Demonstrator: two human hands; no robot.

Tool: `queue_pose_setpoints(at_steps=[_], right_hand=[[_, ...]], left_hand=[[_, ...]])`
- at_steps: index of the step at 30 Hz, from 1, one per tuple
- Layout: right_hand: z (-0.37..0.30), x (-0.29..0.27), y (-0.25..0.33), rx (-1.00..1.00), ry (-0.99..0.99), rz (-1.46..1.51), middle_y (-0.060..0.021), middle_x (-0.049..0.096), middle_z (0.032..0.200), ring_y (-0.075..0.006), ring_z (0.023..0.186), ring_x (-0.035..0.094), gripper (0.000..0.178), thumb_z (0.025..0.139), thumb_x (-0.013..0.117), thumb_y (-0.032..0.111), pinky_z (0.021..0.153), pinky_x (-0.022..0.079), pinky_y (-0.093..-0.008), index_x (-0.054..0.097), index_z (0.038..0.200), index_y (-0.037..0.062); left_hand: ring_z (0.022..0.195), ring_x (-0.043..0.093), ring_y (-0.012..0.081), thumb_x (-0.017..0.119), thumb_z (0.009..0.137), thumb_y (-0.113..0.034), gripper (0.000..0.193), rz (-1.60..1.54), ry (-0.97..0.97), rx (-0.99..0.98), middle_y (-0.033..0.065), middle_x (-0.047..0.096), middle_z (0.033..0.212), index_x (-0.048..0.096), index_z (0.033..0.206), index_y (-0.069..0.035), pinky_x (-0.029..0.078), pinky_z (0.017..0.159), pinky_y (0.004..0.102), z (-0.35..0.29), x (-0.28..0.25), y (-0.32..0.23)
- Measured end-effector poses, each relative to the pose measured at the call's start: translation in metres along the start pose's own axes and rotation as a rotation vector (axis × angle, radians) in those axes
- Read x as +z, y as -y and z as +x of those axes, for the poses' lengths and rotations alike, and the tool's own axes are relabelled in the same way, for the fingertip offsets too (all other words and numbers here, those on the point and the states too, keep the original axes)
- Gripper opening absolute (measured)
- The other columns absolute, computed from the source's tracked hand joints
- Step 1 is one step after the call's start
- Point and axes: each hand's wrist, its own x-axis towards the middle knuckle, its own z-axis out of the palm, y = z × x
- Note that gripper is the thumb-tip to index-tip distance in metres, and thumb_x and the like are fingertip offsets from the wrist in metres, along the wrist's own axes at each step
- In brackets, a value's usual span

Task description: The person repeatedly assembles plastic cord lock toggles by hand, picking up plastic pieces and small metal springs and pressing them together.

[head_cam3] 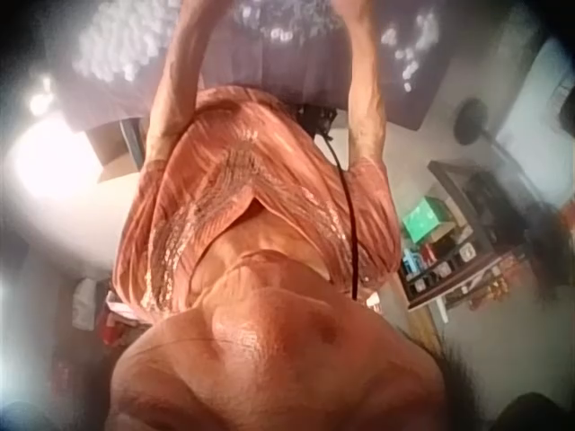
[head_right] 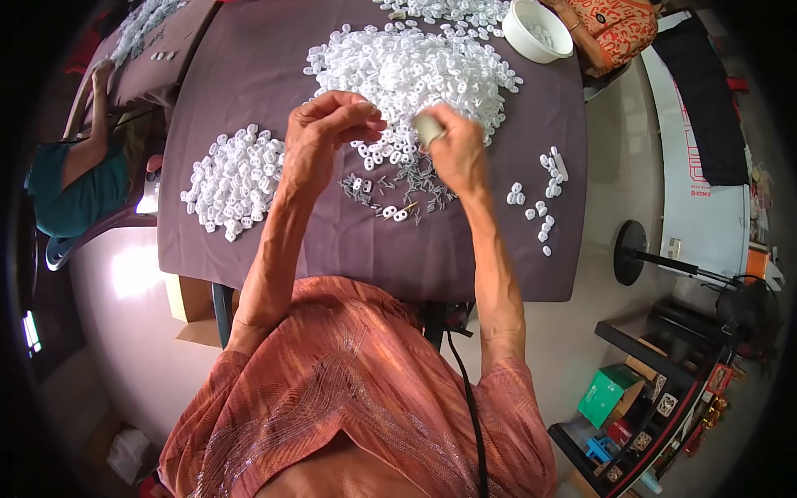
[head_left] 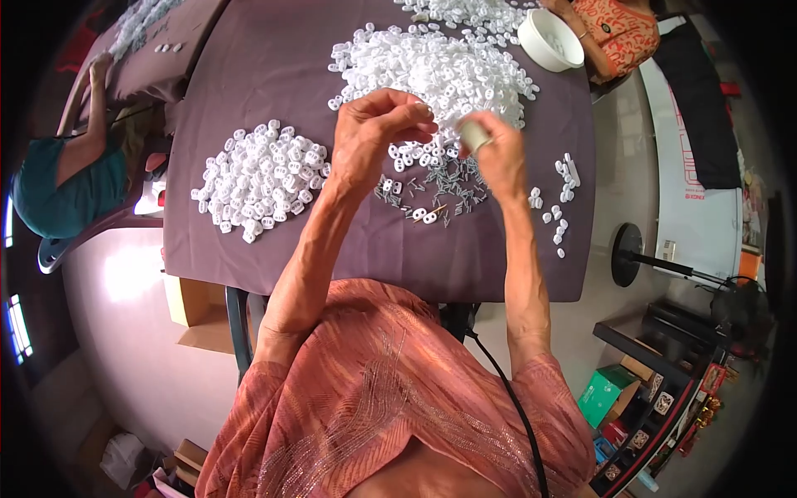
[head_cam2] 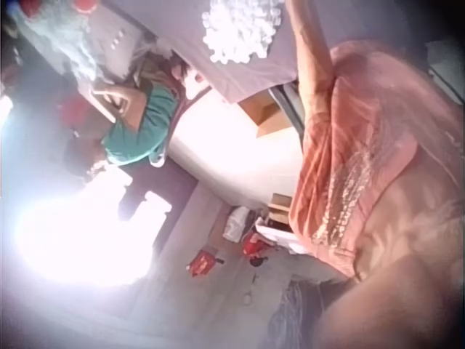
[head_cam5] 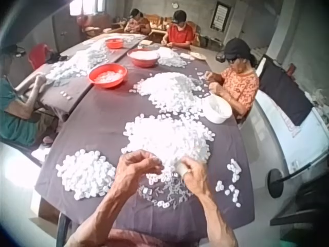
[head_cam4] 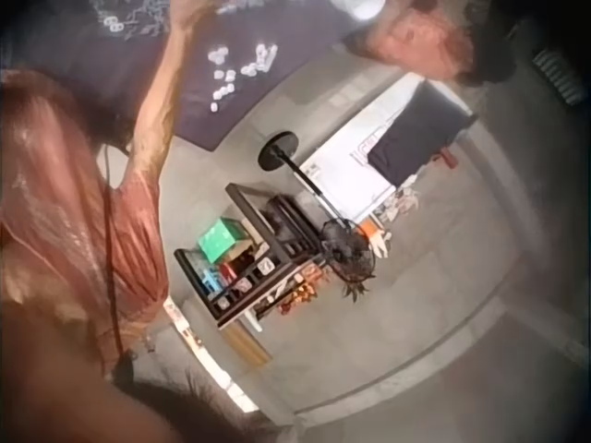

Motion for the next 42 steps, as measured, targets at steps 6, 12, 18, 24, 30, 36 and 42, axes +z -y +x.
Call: queue_pose_setpoints(at_steps=[6,12,18,24,30,36,42], right_hand=[[-0.028,0.040,-0.050,-0.163,0.195,-0.397,-0.0159,0.056,0.063,-0.0303,0.057,0.056,0.009,0.073,0.053,0.011,0.052,0.043,-0.0363,0.058,0.072,0.0044],[-0.017,0.037,-0.051,-0.235,0.105,-0.505,-0.0145,0.057,0.068,-0.0322,0.066,0.057,0.008,0.070,0.051,0.007,0.057,0.043,-0.0385,0.058,0.074,0.0057],[-0.003,0.037,-0.066,-0.371,0.189,-0.607,-0.0136,0.057,0.070,-0.0324,0.068,0.056,0.020,0.067,0.047,-0.001,0.058,0.044,-0.0414,0.056,0.085,0.0047],[-0.002,0.036,-0.058,-0.553,0.208,-0.577,-0.0123,0.053,0.063,-0.0332,0.059,0.055,0.010,0.064,0.049,0.000,0.053,0.043,-0.0424,0.051,0.073,0.0037],[-0.008,0.038,-0.058,-0.616,0.248,-0.622,-0.0117,0.049,0.069,-0.0320,0.066,0.051,0.019,0.059,0.049,-0.003,0.058,0.041,-0.0418,0.050,0.077,0.0023],[-0.005,0.020,-0.052,-0.135,0.201,-0.197,-0.0064,0.058,0.066,-0.0130,0.056,0.055,0.002,0.074,0.057,0.003,0.053,0.043,-0.0248,0.057,0.075,0.0013],[0.003,-0.004,-0.028,0.214,0.088,0.552,-0.0083,0.060,0.074,-0.0150,0.062,0.058,0.014,0.075,0.054,-0.001,0.059,0.047,-0.0252,0.060,0.087,-0.0015]], left_hand=[[0.068,0.063,0.0198,0.061,0.079,-0.011,0.014,-0.085,0.027,-0.039,0.0109,0.062,0.074,0.060,0.081,0.003,0.054,0.065,0.0310,0.003,-0.004,0.002],[0.067,0.063,0.0193,0.062,0.078,-0.008,0.013,-0.056,0.000,0.025,0.0107,0.063,0.074,0.060,0.083,0.004,0.053,0.064,0.0289,0.005,-0.010,0.007],[0.067,0.063,0.0187,0.061,0.078,-0.007,0.012,-0.077,-0.022,-0.021,0.0104,0.063,0.076,0.059,0.082,0.004,0.052,0.066,0.0280,0.005,-0.006,0.005],[0.069,0.062,0.0178,0.059,0.079,-0.006,0.010,-0.136,0.009,-0.043,0.0113,0.062,0.080,0.057,0.086,0.001,0.053,0.066,0.0296,0.004,-0.009,0.005],[0.069,0.062,0.0168,0.059,0.080,-0.006,0.010,-0.129,0.019,-0.037,0.0105,0.061,0.080,0.056,0.086,0.001,0.052,0.067,0.0291,0.002,-0.008,0.006],[0.070,0.062,0.0162,0.060,0.079,-0.007,0.010,-0.134,0.012,-0.044,0.0108,0.061,0.081,0.057,0.085,0.000,0.052,0.066,0.0272,0.004,-0.008,0.005],[0.066,0.060,0.0144,0.061,0.077,-0.009,0.011,-0.130,-0.019,-0.062,0.0082,0.061,0.076,0.058,0.082,0.001,0.051,0.065,0.0271,0.005,-0.005,0.007]])
